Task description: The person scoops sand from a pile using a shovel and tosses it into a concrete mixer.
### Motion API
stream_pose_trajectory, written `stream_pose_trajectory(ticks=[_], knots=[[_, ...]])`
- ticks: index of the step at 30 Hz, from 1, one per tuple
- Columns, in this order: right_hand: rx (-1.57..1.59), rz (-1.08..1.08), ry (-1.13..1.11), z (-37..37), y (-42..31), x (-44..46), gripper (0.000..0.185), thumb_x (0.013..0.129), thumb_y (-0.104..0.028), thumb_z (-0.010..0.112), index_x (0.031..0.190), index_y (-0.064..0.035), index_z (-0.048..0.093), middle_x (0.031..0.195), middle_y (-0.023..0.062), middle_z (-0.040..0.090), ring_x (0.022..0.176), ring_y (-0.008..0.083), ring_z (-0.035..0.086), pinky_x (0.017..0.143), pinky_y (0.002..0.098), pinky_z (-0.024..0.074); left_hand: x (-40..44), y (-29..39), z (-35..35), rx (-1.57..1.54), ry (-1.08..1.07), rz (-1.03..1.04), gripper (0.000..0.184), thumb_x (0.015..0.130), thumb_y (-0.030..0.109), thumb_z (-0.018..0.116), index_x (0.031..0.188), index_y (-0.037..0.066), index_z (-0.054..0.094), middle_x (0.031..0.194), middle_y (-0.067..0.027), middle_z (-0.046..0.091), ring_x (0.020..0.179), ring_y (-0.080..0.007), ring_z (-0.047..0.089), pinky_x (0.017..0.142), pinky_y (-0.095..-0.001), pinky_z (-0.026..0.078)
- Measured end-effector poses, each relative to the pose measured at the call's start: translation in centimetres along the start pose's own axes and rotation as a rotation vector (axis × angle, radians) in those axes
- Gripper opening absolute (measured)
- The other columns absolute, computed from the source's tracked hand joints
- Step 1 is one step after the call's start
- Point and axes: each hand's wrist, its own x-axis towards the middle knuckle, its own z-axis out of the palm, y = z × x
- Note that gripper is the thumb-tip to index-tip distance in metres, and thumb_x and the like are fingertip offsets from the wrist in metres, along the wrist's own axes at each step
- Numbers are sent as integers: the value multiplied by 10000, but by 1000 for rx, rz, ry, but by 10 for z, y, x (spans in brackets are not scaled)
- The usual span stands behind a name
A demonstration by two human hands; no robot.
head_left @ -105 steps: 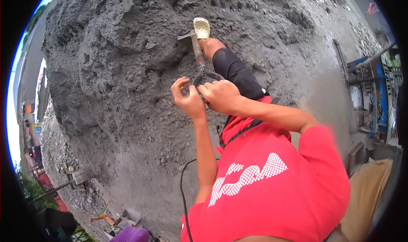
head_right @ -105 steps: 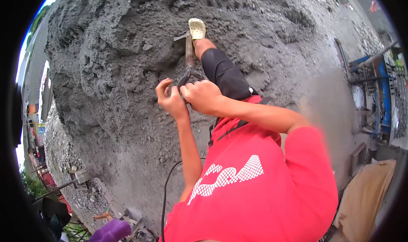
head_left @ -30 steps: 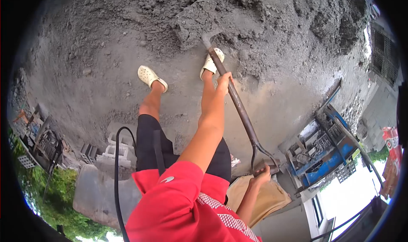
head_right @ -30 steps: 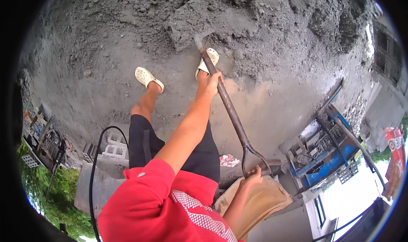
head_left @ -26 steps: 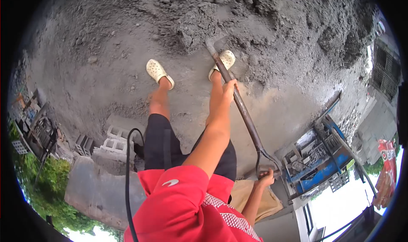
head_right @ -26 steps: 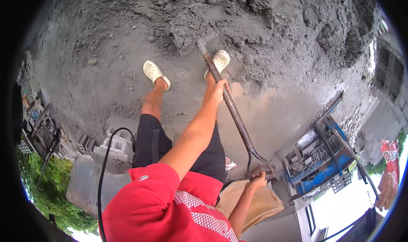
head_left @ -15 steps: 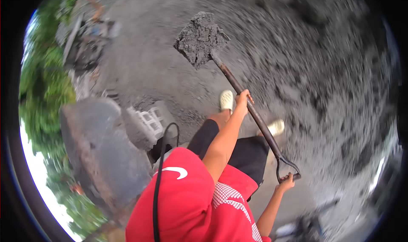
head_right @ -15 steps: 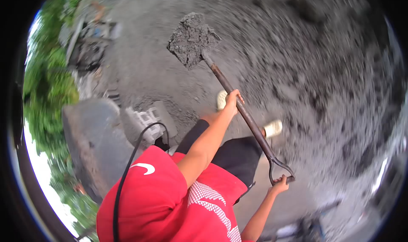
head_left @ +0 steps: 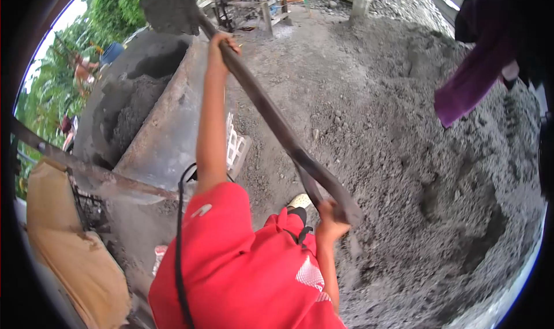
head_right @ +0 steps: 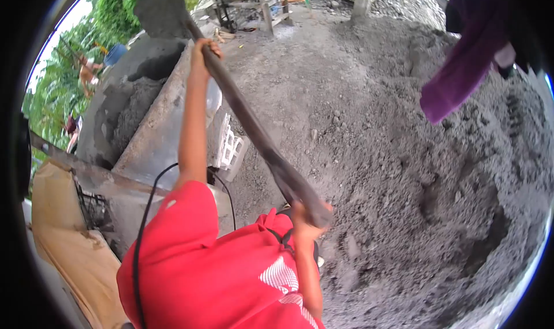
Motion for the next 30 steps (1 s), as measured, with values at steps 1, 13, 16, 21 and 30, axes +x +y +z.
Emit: stream_pose_trajectory(ticks=[1, 13, 16, 21, 30], knots=[[-218, -177, -100, 20, -21, 12, 286, 585, -128, 748, 795, -30, 580, 670, 94, 576, 592, 238, 565, 565, 338, 451, 8, 23, -18, -15, 85, 18, 194, 761, 225, 588, 672, 82, 491, 579, -52, 496, 504, -176, 497, 508, -305, 466], [-98, -565, -846, 86, 16, 36, 178, 584, -85, 705, 667, -72, 548, 629, 64, 524, 564, 228, 531, 548, 338, 404, -4, 52, -193, -287, 77, 28, 257, 789, 313, 636, 826, 65, 580, 683, -27, 524, 605, -144, 523, 559, -282, 455], [5, -75, -754, 74, 12, 36, 168, 680, -71, 701, 665, -59, 534, 637, 58, 553, 563, 161, 532, 527, 298, 400, 17, 39, -165, -382, -134, -26, 200, 816, 252, 621, 835, 57, 581, 721, -27, 524, 636, -127, 512, 585, -275, 448], [285, 498, -201, 24, 28, 44, 200, 754, -20, 582, 939, -24, 508, 736, 52, 543, 543, 141, 545, 503, 280, 444, 44, -80, -140, -277, -65, -86, 133, 801, 167, 587, 724, 97, 504, 659, -9, 460, 579, -120, 454, 552, -263, 408], [-556, 448, 411, -238, 39, -128, 610, 598, -26, 494, 1201, -100, 550, 1398, 147, 327, 1314, 328, 285, 1078, 396, 251, -211, -485, -232, 614, 183, -1218, 125, 594, 191, 509, 604, 124, 404, 578, -69, 452, 588, -254, 493, 610, -399, 471]])
